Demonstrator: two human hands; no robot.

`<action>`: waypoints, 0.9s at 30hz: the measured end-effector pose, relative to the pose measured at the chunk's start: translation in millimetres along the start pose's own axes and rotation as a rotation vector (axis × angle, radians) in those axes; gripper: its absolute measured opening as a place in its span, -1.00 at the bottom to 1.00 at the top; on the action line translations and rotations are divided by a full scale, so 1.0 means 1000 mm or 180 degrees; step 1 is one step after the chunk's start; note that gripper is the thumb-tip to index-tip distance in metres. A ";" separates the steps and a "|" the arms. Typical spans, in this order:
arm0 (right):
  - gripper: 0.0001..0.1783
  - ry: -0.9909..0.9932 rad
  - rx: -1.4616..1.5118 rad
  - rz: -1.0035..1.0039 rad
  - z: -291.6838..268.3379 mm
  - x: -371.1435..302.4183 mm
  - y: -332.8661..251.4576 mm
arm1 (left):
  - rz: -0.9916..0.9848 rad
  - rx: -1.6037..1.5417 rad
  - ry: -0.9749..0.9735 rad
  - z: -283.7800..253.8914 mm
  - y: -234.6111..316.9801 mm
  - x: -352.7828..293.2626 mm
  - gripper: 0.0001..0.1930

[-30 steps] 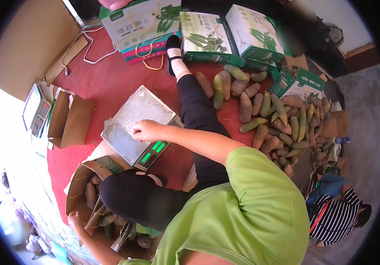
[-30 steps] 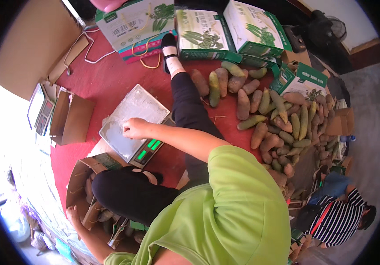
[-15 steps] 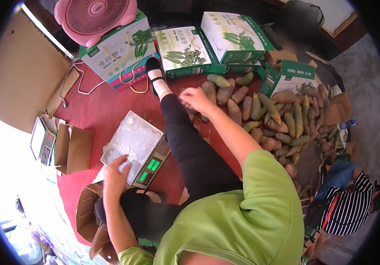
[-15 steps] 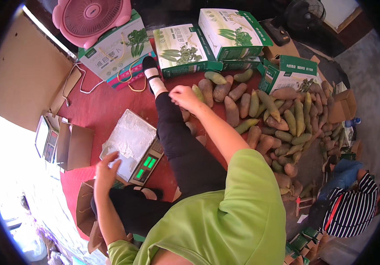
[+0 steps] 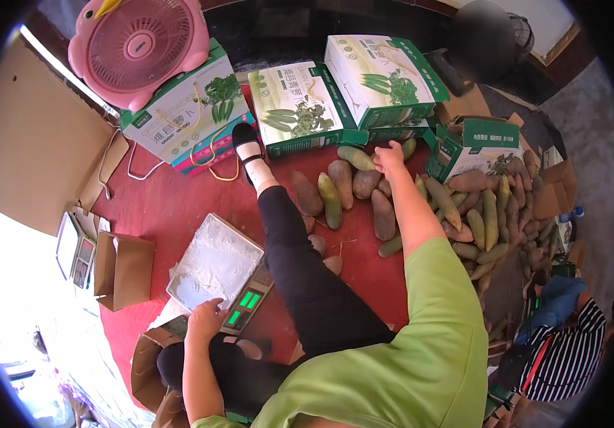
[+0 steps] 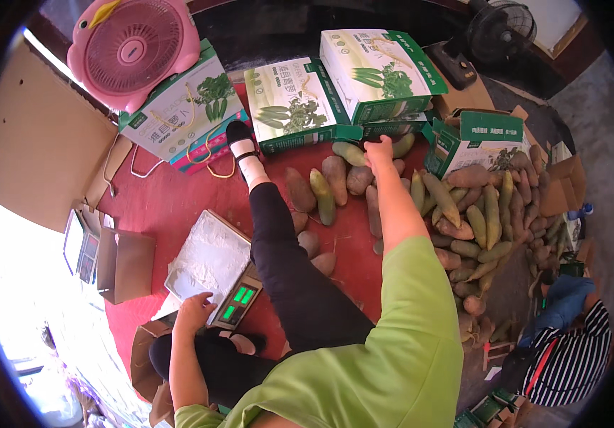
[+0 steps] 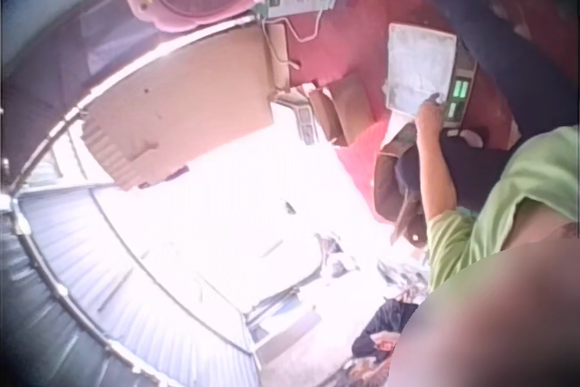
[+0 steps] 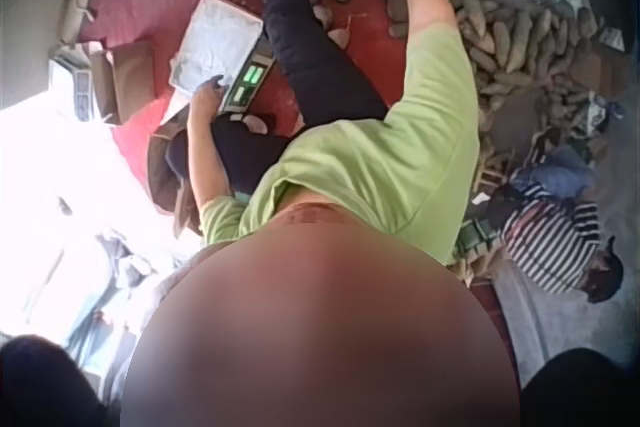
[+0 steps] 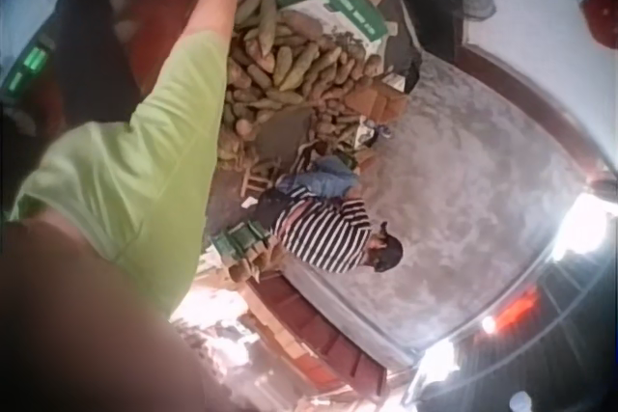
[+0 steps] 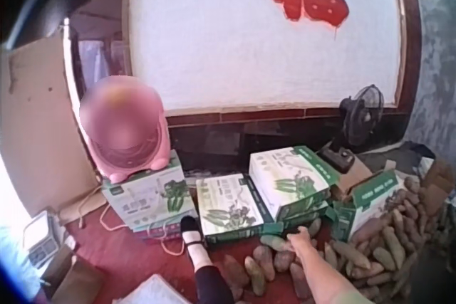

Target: Sorting and packing large produce, such as winter melons, into cardboard boxes and paper bags on a warehouse floor.

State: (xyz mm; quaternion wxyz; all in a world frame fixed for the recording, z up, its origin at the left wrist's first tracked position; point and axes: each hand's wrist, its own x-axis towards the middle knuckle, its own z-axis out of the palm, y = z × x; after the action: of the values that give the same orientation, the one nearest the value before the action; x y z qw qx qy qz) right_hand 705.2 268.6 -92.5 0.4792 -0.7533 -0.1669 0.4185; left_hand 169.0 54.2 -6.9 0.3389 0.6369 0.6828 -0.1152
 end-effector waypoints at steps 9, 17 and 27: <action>-0.07 0.1135 -0.0044 -0.1148 0.014 0.144 -0.028 | 0.0096 -0.0112 -0.0105 0.002 0.014 0.025 -0.62; -0.27 -0.0997 -0.0853 -0.2133 0.114 0.063 -0.049 | -0.0131 -0.0079 -0.0211 0.002 0.007 0.032 -0.62; -0.26 -0.0316 0.0091 -0.0163 0.035 0.100 -0.027 | -0.0080 -0.0084 -0.0300 0.003 0.014 0.043 -0.62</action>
State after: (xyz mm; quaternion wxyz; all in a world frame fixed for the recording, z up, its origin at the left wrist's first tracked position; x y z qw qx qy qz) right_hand 740.8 367.7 -122.6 0.4915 -0.7202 -0.2036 0.4453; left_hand 184.9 88.8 -31.8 0.3776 0.6176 0.6755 -0.1403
